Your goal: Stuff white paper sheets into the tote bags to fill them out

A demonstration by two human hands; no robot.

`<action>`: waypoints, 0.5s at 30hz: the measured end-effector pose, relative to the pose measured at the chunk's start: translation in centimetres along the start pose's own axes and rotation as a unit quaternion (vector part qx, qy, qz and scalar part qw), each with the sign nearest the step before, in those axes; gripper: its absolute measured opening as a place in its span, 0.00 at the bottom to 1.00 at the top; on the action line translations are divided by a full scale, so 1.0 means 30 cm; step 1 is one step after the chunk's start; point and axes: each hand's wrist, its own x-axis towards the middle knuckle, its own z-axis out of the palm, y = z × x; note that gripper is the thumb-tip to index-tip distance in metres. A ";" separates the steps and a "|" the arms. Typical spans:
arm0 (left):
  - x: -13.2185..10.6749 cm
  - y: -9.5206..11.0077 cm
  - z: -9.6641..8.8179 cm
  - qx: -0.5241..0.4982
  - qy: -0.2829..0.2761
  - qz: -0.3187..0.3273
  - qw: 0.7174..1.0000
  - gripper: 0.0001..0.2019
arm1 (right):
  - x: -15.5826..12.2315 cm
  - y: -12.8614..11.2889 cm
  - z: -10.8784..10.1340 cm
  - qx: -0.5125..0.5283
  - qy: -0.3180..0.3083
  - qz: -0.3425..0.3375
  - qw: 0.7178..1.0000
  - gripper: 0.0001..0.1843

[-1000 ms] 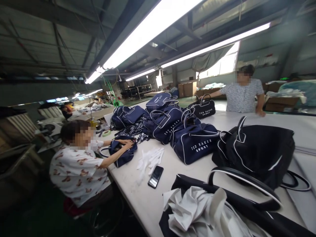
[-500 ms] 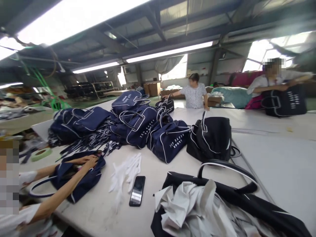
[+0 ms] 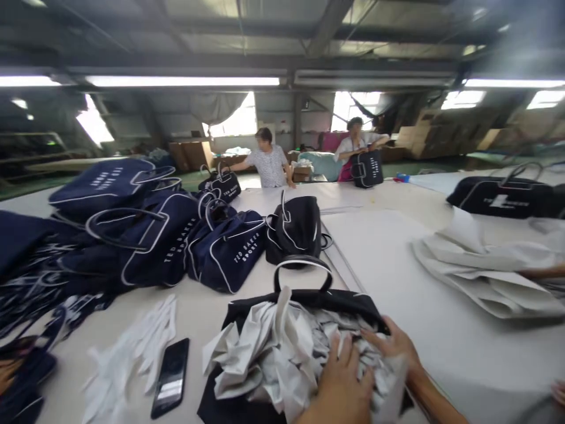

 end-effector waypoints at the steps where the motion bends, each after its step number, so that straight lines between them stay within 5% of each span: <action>1: 0.011 -0.017 -0.018 -0.020 -0.013 -0.001 1.000 0.24 | 0.010 -0.023 0.002 0.001 0.009 0.016 1.000 0.29; 4: 0.029 -0.057 -0.059 -0.069 -0.015 -0.003 0.998 0.22 | 0.019 -0.057 -0.023 0.007 0.008 0.026 1.000 0.29; 9: -0.076 -0.124 -0.209 -0.177 0.147 0.022 0.973 0.16 | -0.014 -0.015 -0.100 0.174 -0.091 0.039 0.980 0.29; 12: -0.162 -0.182 -0.339 -0.078 0.256 -0.079 0.960 0.17 | 0.012 0.000 -0.128 0.234 -0.105 0.045 0.966 0.28; 15: -0.184 -0.254 -0.370 0.056 0.345 -0.156 0.924 0.13 | 0.090 0.006 -0.118 0.265 -0.110 0.056 0.956 0.25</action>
